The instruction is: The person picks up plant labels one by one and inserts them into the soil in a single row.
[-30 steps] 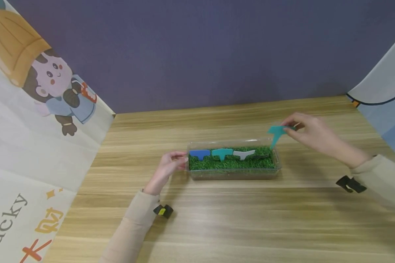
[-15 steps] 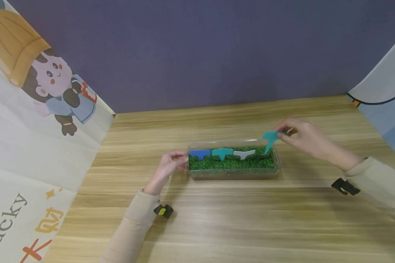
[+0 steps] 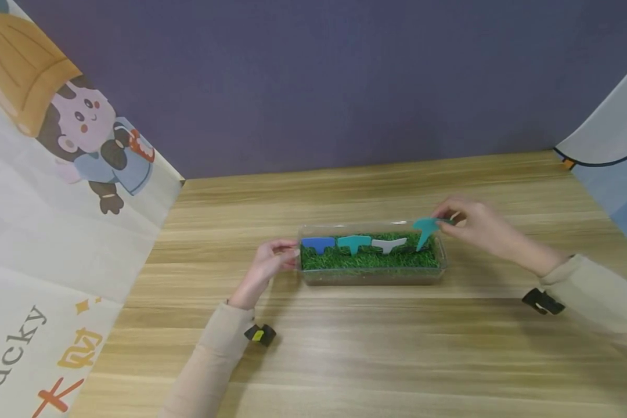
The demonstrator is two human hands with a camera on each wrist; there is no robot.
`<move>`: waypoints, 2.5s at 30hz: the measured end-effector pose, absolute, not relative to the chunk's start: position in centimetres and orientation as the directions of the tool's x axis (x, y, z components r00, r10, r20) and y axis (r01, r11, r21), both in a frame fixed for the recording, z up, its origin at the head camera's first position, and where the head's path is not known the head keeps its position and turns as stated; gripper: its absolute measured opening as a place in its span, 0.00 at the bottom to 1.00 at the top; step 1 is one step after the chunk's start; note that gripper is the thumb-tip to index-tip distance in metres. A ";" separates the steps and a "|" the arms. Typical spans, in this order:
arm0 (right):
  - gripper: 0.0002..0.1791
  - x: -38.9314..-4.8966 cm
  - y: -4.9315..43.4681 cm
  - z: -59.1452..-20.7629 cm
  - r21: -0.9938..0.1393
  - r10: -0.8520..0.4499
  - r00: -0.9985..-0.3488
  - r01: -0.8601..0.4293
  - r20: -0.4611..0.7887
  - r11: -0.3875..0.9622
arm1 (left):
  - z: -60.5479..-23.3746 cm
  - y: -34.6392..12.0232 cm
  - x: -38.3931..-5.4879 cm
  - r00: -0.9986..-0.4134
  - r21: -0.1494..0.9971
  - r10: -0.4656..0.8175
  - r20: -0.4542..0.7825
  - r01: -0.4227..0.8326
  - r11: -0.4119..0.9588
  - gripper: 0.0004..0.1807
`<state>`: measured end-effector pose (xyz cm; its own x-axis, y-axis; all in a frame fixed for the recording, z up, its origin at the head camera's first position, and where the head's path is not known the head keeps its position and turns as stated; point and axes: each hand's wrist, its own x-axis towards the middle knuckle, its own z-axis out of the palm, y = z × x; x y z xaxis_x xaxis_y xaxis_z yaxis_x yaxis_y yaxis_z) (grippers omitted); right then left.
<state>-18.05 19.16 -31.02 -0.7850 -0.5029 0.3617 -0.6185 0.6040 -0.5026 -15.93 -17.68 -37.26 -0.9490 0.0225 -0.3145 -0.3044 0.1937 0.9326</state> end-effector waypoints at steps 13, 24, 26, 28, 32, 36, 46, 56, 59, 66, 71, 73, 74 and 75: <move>0.12 -18.1 19.0 -32.3 -0.457 -0.541 -0.713 -0.701 0.446 0.547 | -37.6 -17.6 -16.2 -0.953 0.936 0.013 -0.302 -0.294 0.195 0.17; 0.14 -18.2 18.8 -33.2 -0.394 -0.558 -0.663 -0.747 0.499 0.535 | -37.4 -17.4 -16.1 -0.959 0.936 0.009 -0.284 -0.275 0.219 0.16; 0.13 -18.2 18.7 -33.3 -0.391 -0.552 -0.670 -0.740 0.496 0.547 | -37.4 -17.4 -16.1 -0.959 0.936 0.008 -0.284 -0.275 0.219 0.16; 0.13 -18.2 18.6 -33.4 -0.387 -0.546 -0.677 -0.733 0.493 0.559 | -37.4 -17.4 -16.1 -0.959 0.936 0.008 -0.284 -0.276 0.217 0.16; 0.13 -18.2 18.5 -33.6 -0.388 -0.534 -0.690 -0.720 0.488 0.576 | -37.3 -17.4 -16.1 -0.958 0.936 0.007 -0.286 -0.277 0.217 0.16; 0.12 -18.3 18.4 -33.7 -0.397 -0.524 -0.704 -0.706 0.478 0.586 | -37.3 -17.4 -16.1 -0.959 0.935 0.007 -0.284 -0.276 0.222 0.16; 0.12 -18.6 18.3 -33.8 -0.418 -0.543 -0.709 -0.705 0.451 0.573 | -37.4 -17.5 -16.1 -0.960 0.937 0.012 -0.281 -0.272 0.218 0.16; 0.11 -18.7 18.2 -33.9 -0.400 -0.558 -0.707 -0.706 0.434 0.584 | -37.3 -17.5 -16.0 -0.961 0.941 0.023 -0.277 -0.266 0.210 0.17; 0.11 -18.7 18.1 -34.0 -0.392 -0.560 -0.698 -0.715 0.446 0.578 | -37.3 -17.5 -16.0 -0.960 0.940 0.023 -0.278 -0.267 0.211 0.17; 0.11 -18.9 17.9 -34.2 -0.360 -0.559 -0.675 -0.734 0.482 0.576 | -37.2 -17.5 -15.9 -0.959 0.937 0.015 -0.282 -0.272 0.219 0.16; 0.11 -18.9 18.0 -34.3 -0.364 -0.562 -0.676 -0.733 0.476 0.574 | -37.2 -17.5 -16.0 -0.958 0.936 0.015 -0.285 -0.275 0.218 0.16; 0.11 -18.9 18.0 -34.3 -0.362 -0.567 -0.675 -0.735 0.472 0.574 | -37.2 -17.5 -16.0 -0.959 0.937 0.015 -0.284 -0.274 0.218 0.16; 0.11 -18.9 18.0 -34.3 -0.361 -0.570 -0.674 -0.736 0.470 0.572 | -37.2 -17.5 -15.9 -0.958 0.937 0.015 -0.286 -0.276 0.216 0.16; 0.11 -18.9 18.0 -34.2 -0.360 -0.573 -0.672 -0.738 0.468 0.571 | -37.1 -17.5 -15.9 -0.958 0.937 0.014 -0.288 -0.278 0.213 0.17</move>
<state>-18.89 18.03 -34.24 -0.6725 -0.5735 0.4679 -0.7376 0.5713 -0.3599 -15.91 -17.50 -37.15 -0.9576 0.0140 -0.2877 -0.2783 0.2133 0.9365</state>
